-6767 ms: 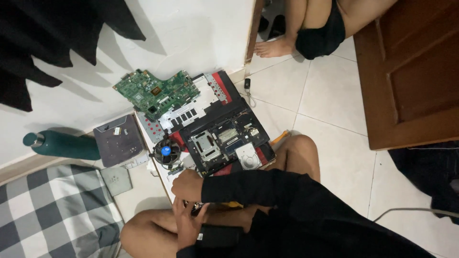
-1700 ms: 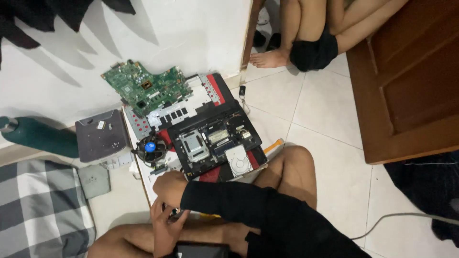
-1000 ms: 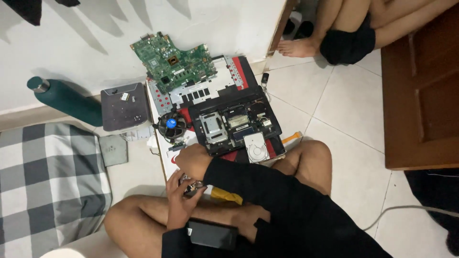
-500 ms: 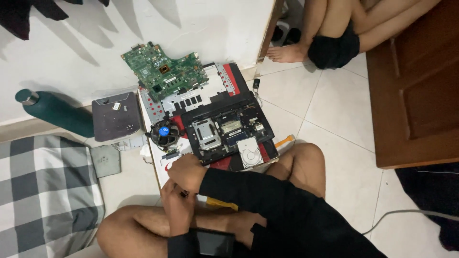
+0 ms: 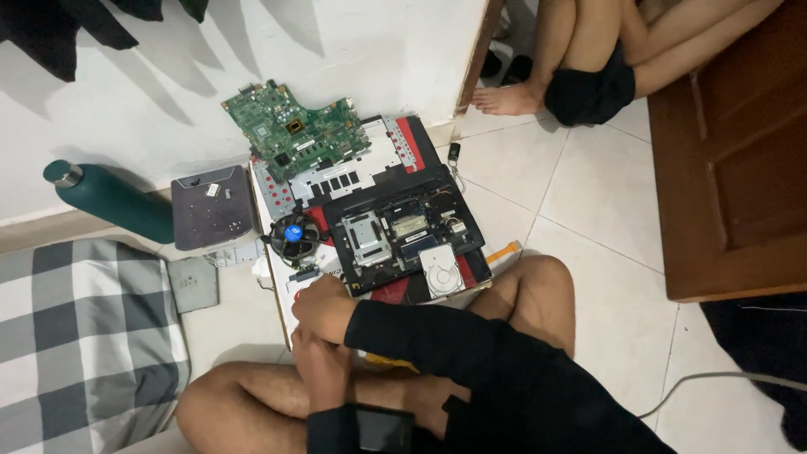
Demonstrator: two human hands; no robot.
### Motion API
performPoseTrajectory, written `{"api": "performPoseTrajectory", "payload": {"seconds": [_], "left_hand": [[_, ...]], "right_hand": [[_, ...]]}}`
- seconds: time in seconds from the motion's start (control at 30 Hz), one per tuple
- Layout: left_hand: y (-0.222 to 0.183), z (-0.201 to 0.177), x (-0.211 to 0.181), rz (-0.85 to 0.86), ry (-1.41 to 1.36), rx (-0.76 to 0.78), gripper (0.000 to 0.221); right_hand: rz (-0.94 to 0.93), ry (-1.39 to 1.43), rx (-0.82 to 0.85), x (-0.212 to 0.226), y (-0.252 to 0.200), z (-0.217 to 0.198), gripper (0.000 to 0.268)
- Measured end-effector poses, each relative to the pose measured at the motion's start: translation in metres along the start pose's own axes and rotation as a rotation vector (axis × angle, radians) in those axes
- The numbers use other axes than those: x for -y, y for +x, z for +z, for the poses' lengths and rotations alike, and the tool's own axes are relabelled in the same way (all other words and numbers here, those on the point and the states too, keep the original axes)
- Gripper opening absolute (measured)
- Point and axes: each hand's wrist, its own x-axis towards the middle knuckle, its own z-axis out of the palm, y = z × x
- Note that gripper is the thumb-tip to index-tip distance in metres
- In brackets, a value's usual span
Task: The person is disassembling a computer, specifically removing a hard drive from its bracket and cleaning components with a cloth.
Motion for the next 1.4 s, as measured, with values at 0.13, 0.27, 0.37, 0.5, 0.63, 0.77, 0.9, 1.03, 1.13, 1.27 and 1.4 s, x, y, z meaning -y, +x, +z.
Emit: {"api": "performPoseTrajectory", "payload": {"seconds": [0.13, 0.27, 0.37, 0.5, 0.63, 0.77, 0.9, 1.03, 1.13, 1.27, 1.4], "left_hand": [[-0.001, -0.001, 0.002, 0.053, 0.021, 0.017, 0.042], [-0.001, 0.0, 0.002, 0.029, 0.061, 0.037, 0.044], [-0.003, 0.002, 0.008, 0.024, 0.066, 0.074, 0.046], [-0.002, -0.001, 0.001, 0.013, 0.077, 0.088, 0.05], [0.0, 0.003, -0.005, 0.031, 0.111, 0.065, 0.044], [-0.004, 0.006, -0.002, 0.017, 0.163, 0.06, 0.043], [-0.007, 0.006, 0.002, 0.014, 0.099, 0.062, 0.046], [-0.007, 0.006, 0.003, -0.006, 0.03, 0.052, 0.059], [-0.006, 0.006, 0.003, -0.002, 0.03, 0.061, 0.058], [-0.005, 0.005, 0.003, 0.007, 0.031, 0.069, 0.056], [-0.002, 0.007, -0.001, 0.01, 0.031, 0.07, 0.054]], "right_hand": [[0.105, -0.031, -0.03, 0.001, -0.008, -0.009, 0.02], [0.031, -0.079, -0.026, 0.0, -0.017, -0.016, 0.019], [-0.015, -0.035, -0.064, 0.0, -0.025, -0.024, 0.018], [0.089, -0.021, -0.118, -0.006, -0.002, 0.016, 0.025], [0.056, 0.026, -0.065, -0.015, 0.002, 0.015, 0.036], [-0.026, -0.018, -0.035, -0.008, -0.011, -0.01, 0.025], [0.024, 0.023, -0.103, -0.01, -0.007, 0.014, 0.032], [0.037, -0.031, 0.055, 0.0, -0.012, 0.002, 0.027], [-0.004, -0.058, -0.054, 0.003, -0.009, 0.007, 0.023], [-0.014, -0.057, 0.01, 0.001, -0.007, 0.001, 0.022], [-0.022, -0.076, 0.089, 0.004, -0.024, -0.02, 0.022]]}}
